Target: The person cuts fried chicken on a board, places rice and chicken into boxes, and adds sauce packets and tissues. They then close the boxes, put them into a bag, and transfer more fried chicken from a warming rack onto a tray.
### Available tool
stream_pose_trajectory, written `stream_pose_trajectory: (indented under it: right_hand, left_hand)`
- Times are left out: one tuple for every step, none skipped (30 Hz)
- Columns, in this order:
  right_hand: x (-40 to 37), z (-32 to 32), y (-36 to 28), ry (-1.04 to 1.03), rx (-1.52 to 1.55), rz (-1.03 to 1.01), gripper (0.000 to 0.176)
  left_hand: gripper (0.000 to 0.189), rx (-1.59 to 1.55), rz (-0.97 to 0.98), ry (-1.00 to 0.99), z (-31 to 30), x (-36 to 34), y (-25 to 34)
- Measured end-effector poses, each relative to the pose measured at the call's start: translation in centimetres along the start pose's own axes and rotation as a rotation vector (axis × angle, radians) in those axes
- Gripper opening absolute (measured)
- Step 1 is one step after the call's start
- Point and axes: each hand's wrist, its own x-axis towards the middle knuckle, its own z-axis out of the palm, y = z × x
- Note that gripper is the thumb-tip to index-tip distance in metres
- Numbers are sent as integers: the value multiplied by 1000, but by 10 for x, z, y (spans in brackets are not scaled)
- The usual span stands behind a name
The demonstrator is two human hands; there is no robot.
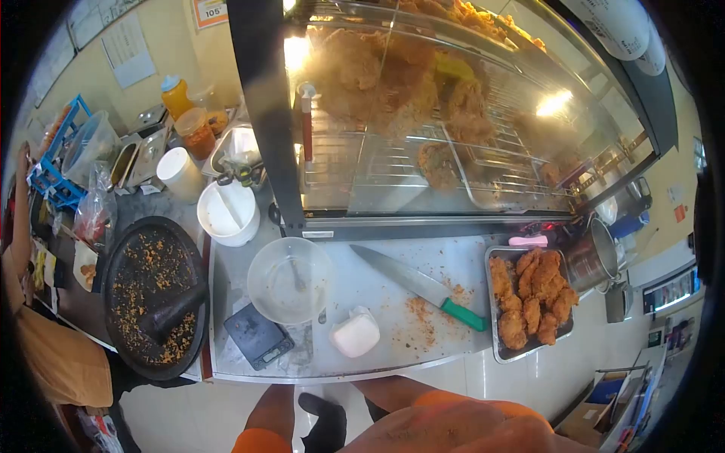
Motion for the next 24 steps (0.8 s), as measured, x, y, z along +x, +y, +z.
stream_pose_trajectory:
  right_hand:
    - [1, 0, -2, 4, -4, 1, 43]
    - [1, -1, -2, 2, -7, 0, 43]
    - [1, -2, -3, 1, -10, -1, 43]
    - [1, -2, -3, 1, -13, -2, 43]
    - [2, -2, -5, 3, -12, -5, 43]
    - [2, -2, -7, -2, -16, -2, 43]
    - [2, -1, -9, -4, -12, -6, 43]
    - [2, -3, -9, -7, -13, -7, 43]
    - [4, -2, -12, 1, -11, -7, 43]
    - [2, -1, -13, -5, -12, -6, 43]
    - [3, 1, -16, -7, -11, -10, 43]
    - [2, 1, -19, -7, -17, -10, 42]
    - [5, 0, -17, -3, -14, -14, 42]
    - [7, -1, -16, 1, -15, -11, 42]
    - [8, -3, -18, 4, -15, -13, 42]
    - [6, -2, -18, 3, -18, -15, 42]
    - [7, -1, -20, 4, -22, -19, 42]
    - [6, -2, -21, 3, -24, -26, 42]
    - [5, -2, -20, 1, -30, -22, 42]
    - [4, -3, -21, 6, -33, -26, 42]
    - [6, -4, -22, 7, -37, -30, 42]
    - [4, -4, -22, 8, -39, -38, 42]
    - [5, -3, -22, 11, -47, -42, 42]
    - [6, -3, -24, 18, -49, -51, 42]
  left_hand:
    - [49, -5, 1, -4, -1, -2, 0]
    - [49, -4, 4, -4, -1, -2, 0]
    - [49, -4, 3, -2, -2, -1, 1]
    - [49, -9, 4, -4, -2, -2, 0]
    - [49, -9, 9, -4, -2, -2, 0]
    - [49, -5, 11, -3, -2, -2, 1]
    - [49, -9, 16, -1, -3, -2, 2]
    - [49, -9, 17, -1, -3, -1, 2]
    - [49, -10, 23, 1, -3, -2, 3]
    - [49, -11, 25, 2, -4, -2, 5]
    - [49, -12, 29, 2, -6, -3, 6]
    - [49, -14, 35, 3, -6, -2, 11]
    - [49, -12, 41, 7, -6, -2, 12]
    - [49, -19, 46, 9, -7, -1, 14]
    - [49, -26, 55, 17, -6, 0, 16]
    - [49, -32, 59, 19, -4, 0, 17]
    - [49, -38, 62, 23, -3, -1, 17]
    - [49, -42, 69, 25, -2, -5, 16]
    - [49, -45, 72, 30, -1, -7, 16]
    - [49, -47, 76, 34, -1, -9, 15]
    - [49, -53, 84, 39, -1, -12, 14]
    - [49, -55, 94, 45, -2, -14, 12]
    - [50, -59, 107, 53, -2, -15, 8]
    - [50, -64, 126, 60, -1, -16, 4]
